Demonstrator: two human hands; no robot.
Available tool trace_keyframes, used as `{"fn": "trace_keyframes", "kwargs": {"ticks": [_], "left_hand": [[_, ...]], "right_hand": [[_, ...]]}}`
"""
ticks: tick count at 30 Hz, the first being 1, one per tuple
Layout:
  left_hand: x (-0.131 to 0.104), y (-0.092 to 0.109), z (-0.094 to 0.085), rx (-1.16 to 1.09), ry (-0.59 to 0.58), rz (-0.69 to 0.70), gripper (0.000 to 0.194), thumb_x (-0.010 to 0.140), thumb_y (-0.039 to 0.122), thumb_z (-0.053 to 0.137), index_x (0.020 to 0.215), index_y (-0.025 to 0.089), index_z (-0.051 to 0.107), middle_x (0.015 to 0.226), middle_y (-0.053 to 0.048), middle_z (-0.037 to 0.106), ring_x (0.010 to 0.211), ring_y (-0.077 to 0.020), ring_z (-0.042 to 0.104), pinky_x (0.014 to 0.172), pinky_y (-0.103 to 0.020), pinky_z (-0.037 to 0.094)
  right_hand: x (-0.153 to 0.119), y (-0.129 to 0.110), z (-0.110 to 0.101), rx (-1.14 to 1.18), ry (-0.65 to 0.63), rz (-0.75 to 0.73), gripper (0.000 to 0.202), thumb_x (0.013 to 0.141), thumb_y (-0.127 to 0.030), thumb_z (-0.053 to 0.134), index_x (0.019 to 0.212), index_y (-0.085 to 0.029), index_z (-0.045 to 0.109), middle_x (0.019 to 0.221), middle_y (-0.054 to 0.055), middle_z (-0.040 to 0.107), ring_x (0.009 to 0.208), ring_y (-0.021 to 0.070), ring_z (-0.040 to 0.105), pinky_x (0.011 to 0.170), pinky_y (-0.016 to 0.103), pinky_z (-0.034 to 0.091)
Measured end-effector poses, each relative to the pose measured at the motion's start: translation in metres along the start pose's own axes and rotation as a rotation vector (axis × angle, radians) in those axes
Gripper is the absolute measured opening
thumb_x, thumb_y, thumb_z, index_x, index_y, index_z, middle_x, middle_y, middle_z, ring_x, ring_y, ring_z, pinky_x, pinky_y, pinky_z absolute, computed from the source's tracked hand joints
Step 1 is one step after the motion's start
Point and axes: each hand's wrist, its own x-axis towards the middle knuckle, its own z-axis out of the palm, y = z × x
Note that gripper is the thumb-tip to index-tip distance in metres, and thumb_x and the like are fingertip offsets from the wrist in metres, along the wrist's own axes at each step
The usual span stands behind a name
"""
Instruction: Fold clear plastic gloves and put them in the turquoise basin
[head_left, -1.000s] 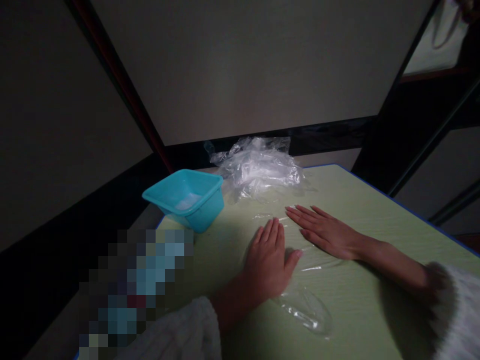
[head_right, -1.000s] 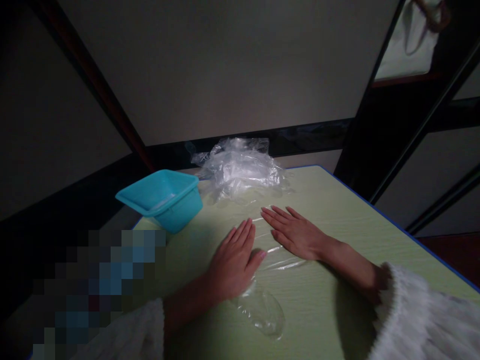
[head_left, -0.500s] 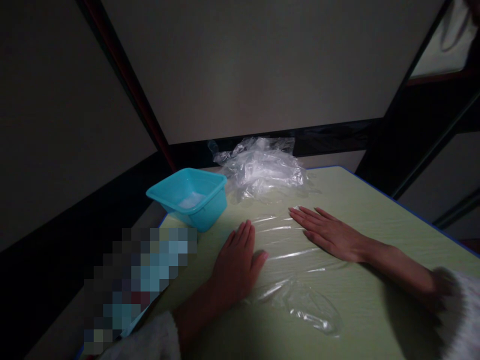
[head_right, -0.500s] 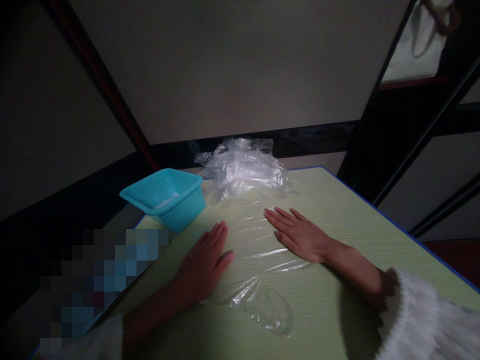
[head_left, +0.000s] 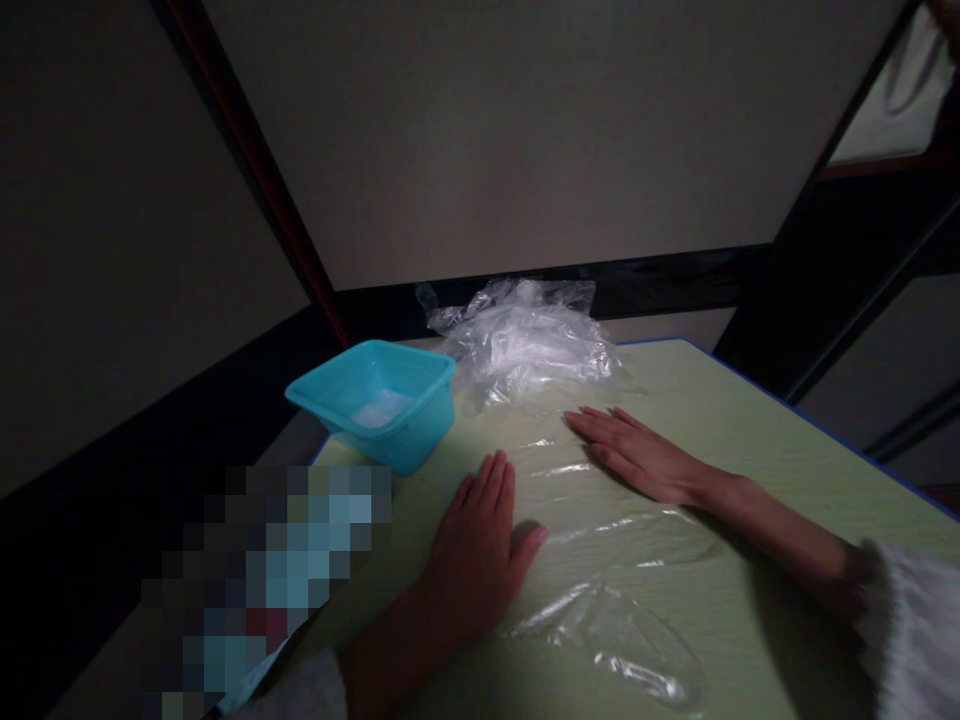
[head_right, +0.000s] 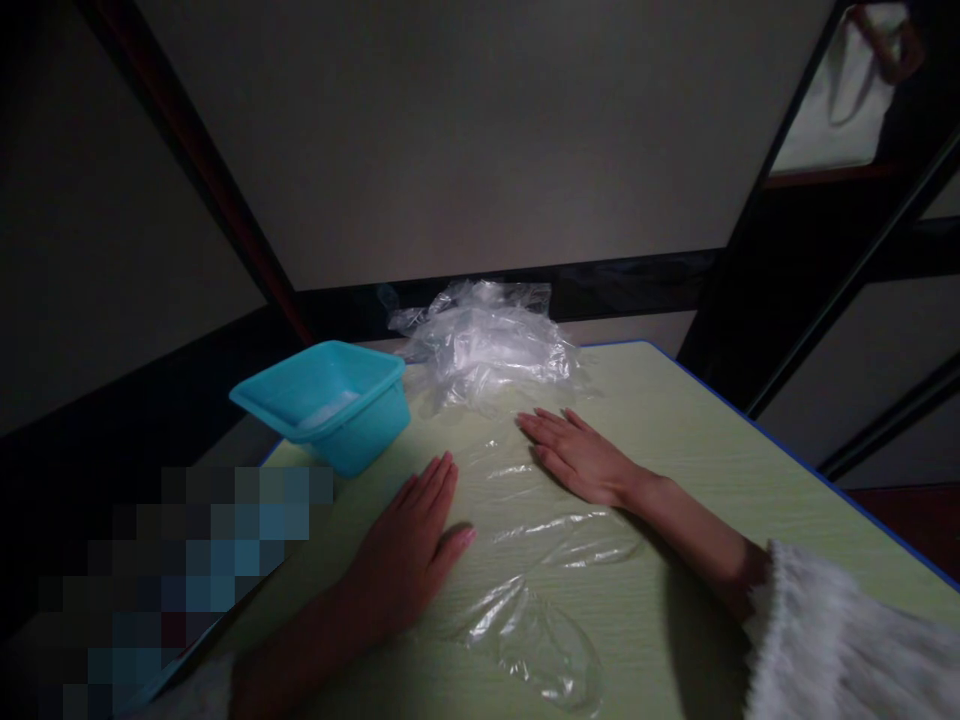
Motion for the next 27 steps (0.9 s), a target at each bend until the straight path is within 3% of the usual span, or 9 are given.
{"fn": "trace_keyframes", "kwargs": {"ticks": [13,20,24,27], "left_hand": [[0.0,0.0,0.001,0.007,-0.008,0.013,0.06,0.09,0.038,0.038,0.136,0.0,0.03,0.144,-0.022,0.026,0.134,-0.0294,0.024,0.105,-0.048,0.031],[-0.002,-0.002,-0.01,0.013,0.025,0.028,0.064,0.09,0.042,0.036,0.138,0.0,0.026,0.145,-0.024,0.02,0.135,-0.0309,0.021,0.104,-0.05,0.031],[0.014,0.008,-0.027,0.05,0.099,0.074,0.066,0.091,0.046,0.033,0.135,-0.003,0.03,0.144,-0.026,0.023,0.134,-0.0308,0.023,0.106,-0.046,0.031],[0.043,0.023,-0.027,0.072,0.132,0.127,0.059,0.092,0.042,0.035,0.131,-0.003,0.037,0.142,-0.024,0.03,0.134,-0.0282,0.025,0.108,-0.041,0.029]], "right_hand": [[0.012,0.009,0.001,-0.079,0.012,0.048,0.05,0.094,-0.04,0.019,0.14,-0.026,0.032,0.144,0.005,0.035,0.132,0.029,0.03,0.103,0.058,0.027],[0.012,0.006,-0.003,-0.086,0.017,0.042,0.05,0.094,-0.039,0.019,0.139,-0.022,0.034,0.144,0.005,0.036,0.132,0.0292,0.031,0.103,0.057,0.027],[0.012,0.005,-0.002,-0.089,0.022,0.039,0.05,0.094,-0.037,0.02,0.14,-0.021,0.034,0.144,0.005,0.035,0.132,0.0289,0.031,0.103,0.057,0.027],[0.012,0.007,0.0,-0.093,0.032,0.033,0.05,0.093,-0.036,0.022,0.14,-0.023,0.033,0.144,0.005,0.036,0.132,0.0291,0.031,0.103,0.057,0.027]]}}
